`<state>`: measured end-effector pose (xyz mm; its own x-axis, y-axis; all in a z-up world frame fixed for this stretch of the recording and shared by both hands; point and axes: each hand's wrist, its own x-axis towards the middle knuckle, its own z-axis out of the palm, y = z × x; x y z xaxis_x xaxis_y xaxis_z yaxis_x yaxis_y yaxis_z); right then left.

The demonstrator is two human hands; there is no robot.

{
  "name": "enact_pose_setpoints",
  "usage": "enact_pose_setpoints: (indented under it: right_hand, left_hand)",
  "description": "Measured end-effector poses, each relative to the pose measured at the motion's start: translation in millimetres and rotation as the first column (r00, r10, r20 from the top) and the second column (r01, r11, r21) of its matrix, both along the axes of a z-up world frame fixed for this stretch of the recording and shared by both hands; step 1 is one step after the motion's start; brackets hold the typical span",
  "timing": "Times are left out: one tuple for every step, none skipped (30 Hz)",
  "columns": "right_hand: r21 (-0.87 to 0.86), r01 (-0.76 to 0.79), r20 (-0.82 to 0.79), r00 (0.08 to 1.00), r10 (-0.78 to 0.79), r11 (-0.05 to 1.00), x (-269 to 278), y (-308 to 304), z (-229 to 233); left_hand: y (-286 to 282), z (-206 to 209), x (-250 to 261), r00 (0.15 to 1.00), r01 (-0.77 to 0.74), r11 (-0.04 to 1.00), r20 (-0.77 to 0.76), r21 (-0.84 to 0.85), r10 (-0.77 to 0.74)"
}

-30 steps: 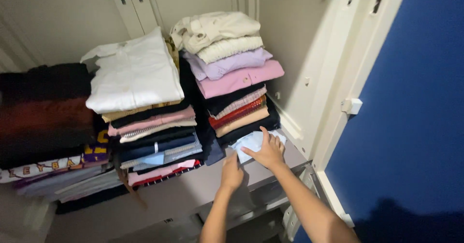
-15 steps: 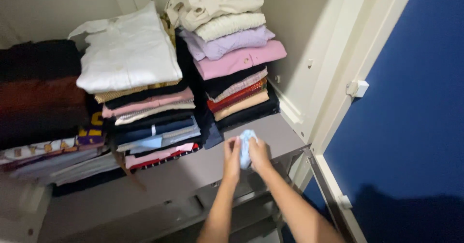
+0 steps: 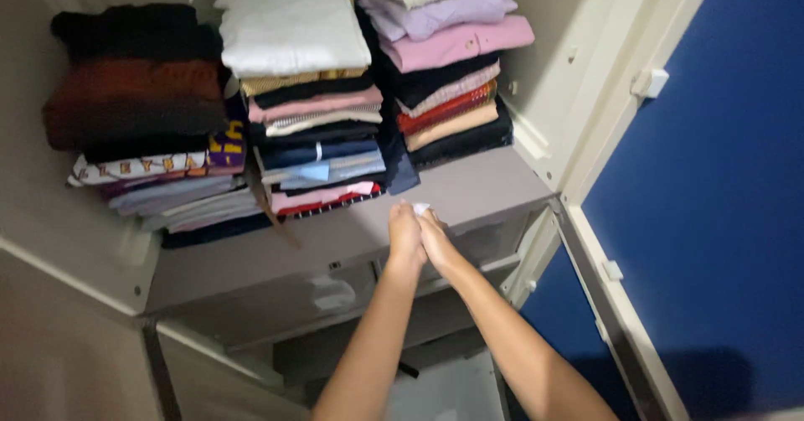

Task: Gathering hair care tools from a desk and putting them into a wardrobe storage area.

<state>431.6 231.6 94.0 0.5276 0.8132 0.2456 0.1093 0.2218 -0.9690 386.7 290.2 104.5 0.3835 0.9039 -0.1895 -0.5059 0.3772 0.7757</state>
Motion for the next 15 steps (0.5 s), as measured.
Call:
enact_pose_setpoints:
  right_hand:
    - [0.007,-0.054,-0.053,0.997,0.055,0.998,-10.4,-8.0,14.2]
    - [0.015,-0.107,-0.106,0.988,0.108,0.994,-20.7,-15.8,28.5]
    - [0.011,-0.107,-0.109,0.988,0.107,0.994,-32.2,-24.2,39.3]
    - [0.096,-0.065,0.050,0.997,0.061,0.993,-43.2,-32.5,50.3]
    - [0.187,-0.038,0.205,0.979,-0.001,0.982,-52.2,-40.1,62.2]
    - [0.186,-0.035,0.204,0.979,-0.004,0.982,-63.6,-52.5,81.2]
    - [0.190,0.045,0.184,0.980,-0.080,0.981,-74.5,-61.9,102.2]
    - [0.188,0.124,0.164,0.974,-0.156,0.974,-85.8,-71.7,123.6]
    - [0.195,0.107,0.168,0.976,-0.140,0.975,-87.9,-71.2,128.2]
    - [0.295,0.173,0.311,0.912,-0.266,0.940,-90.3,-71.2,132.9]
    - [0.400,0.217,0.426,0.816,-0.390,0.890,-94.3,-72.8,135.7]
    - [0.402,0.198,0.426,0.823,-0.374,0.894,-96.4,-69.8,139.2]
    - [0.284,0.186,0.501,0.808,-0.311,0.940,-98.5,-66.3,142.7]
    - [0.163,0.178,0.568,0.788,-0.240,0.970,-100.5,-63.1,146.3]
    - [0.172,0.151,0.570,0.791,-0.223,0.973,-104.9,-60.8,152.5]
  left_hand:
    - [6.6,-6.0,-3.3,0.999,0.017,1.000,0.048,-0.018,-0.016]
    - [13.2,-11.9,-6.6,0.995,0.034,0.999,0.096,-0.035,-0.030]
    - [16.8,-11.3,-12.4,0.995,0.034,0.999,0.094,-0.039,-0.030]
    - [20.4,-10.6,-17.8,0.987,0.041,0.998,0.157,-0.043,-0.034]
    - [24.7,-8.8,-20.8,0.974,0.052,0.998,0.221,-0.043,-0.041]
    - [24.9,-16.1,-22.4,0.975,0.055,0.997,0.219,-0.045,-0.044]
    - [28.2,-20.8,-24.2,0.932,0.204,0.979,0.306,-0.006,-0.192]
    - [31.4,-25.0,-26.4,0.861,0.344,0.938,0.383,0.048,-0.335]
    - [21.6,-3.4,-39.7,0.865,0.327,0.943,0.385,0.055,-0.322]
    - [10.8,18.0,-53.0,0.811,0.442,0.894,0.394,0.072,-0.432]
    - [-2.6,36.9,-68.5,0.748,0.546,0.833,0.399,0.085,-0.531]
    - [-18.7,58.6,-83.2,0.758,0.529,0.844,0.398,0.087,-0.516]
    - [-34.8,80.2,-97.3,0.793,0.514,0.857,0.364,0.028,-0.488]
    - [-51.9,101.9,-110.5,0.825,0.496,0.868,0.329,-0.032,-0.459]
    - [-54.6,108.9,-118.7,0.836,0.472,0.881,0.329,-0.021,-0.440]
